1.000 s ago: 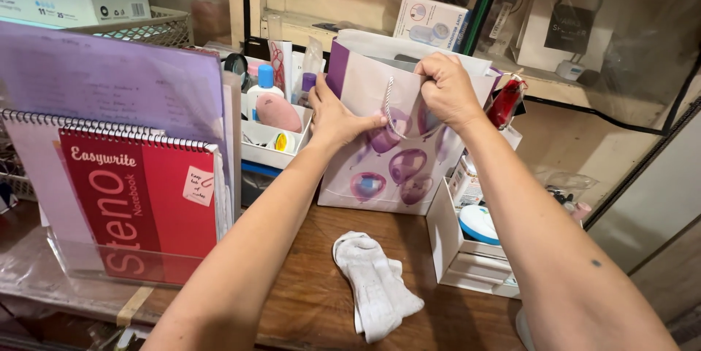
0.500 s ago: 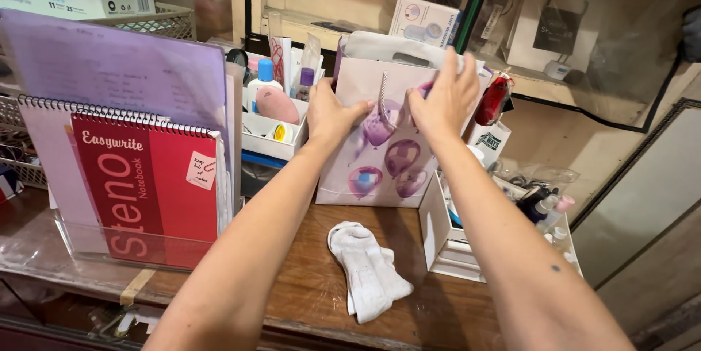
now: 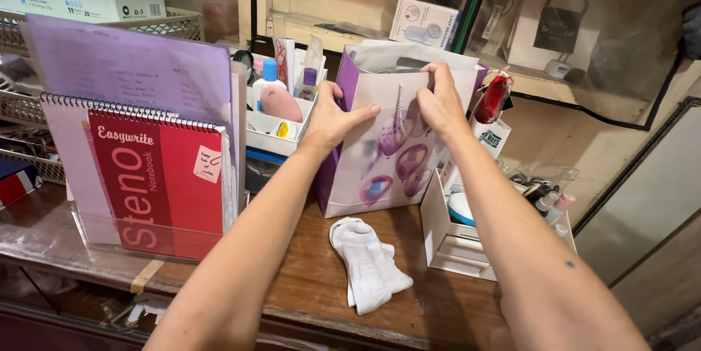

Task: Cleaning a wooden shelf surface with a cloth and organizing toiletries, notebooks, and containers.

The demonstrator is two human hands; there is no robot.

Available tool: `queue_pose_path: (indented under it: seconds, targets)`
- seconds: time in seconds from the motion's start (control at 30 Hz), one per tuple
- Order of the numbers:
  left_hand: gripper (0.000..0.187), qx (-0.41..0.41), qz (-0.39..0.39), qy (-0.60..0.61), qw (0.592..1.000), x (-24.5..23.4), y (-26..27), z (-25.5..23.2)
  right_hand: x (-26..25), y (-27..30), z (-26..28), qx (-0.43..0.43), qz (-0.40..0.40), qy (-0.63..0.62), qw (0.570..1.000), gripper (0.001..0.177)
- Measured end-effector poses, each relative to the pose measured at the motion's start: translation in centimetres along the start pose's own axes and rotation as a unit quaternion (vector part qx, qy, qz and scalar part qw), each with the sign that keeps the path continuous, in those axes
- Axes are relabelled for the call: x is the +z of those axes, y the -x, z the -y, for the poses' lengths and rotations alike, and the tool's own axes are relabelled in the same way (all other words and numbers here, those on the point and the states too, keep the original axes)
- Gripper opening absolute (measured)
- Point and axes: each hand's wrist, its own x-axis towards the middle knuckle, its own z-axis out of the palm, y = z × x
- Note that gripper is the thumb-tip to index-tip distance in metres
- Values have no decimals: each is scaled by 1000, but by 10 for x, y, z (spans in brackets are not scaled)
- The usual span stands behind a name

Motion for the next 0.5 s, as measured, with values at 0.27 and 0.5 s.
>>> queue_pose_path:
  seconds: [0.27, 0.5]
  targets:
    - [77, 50, -12, 85, 995, 22, 5, 12, -21, -10, -6, -63, 33, 50, 996, 30]
    - [80, 79, -87, 44, 992, 27, 7, -17, -30, -14, -8, -93, -10, 53, 994, 26]
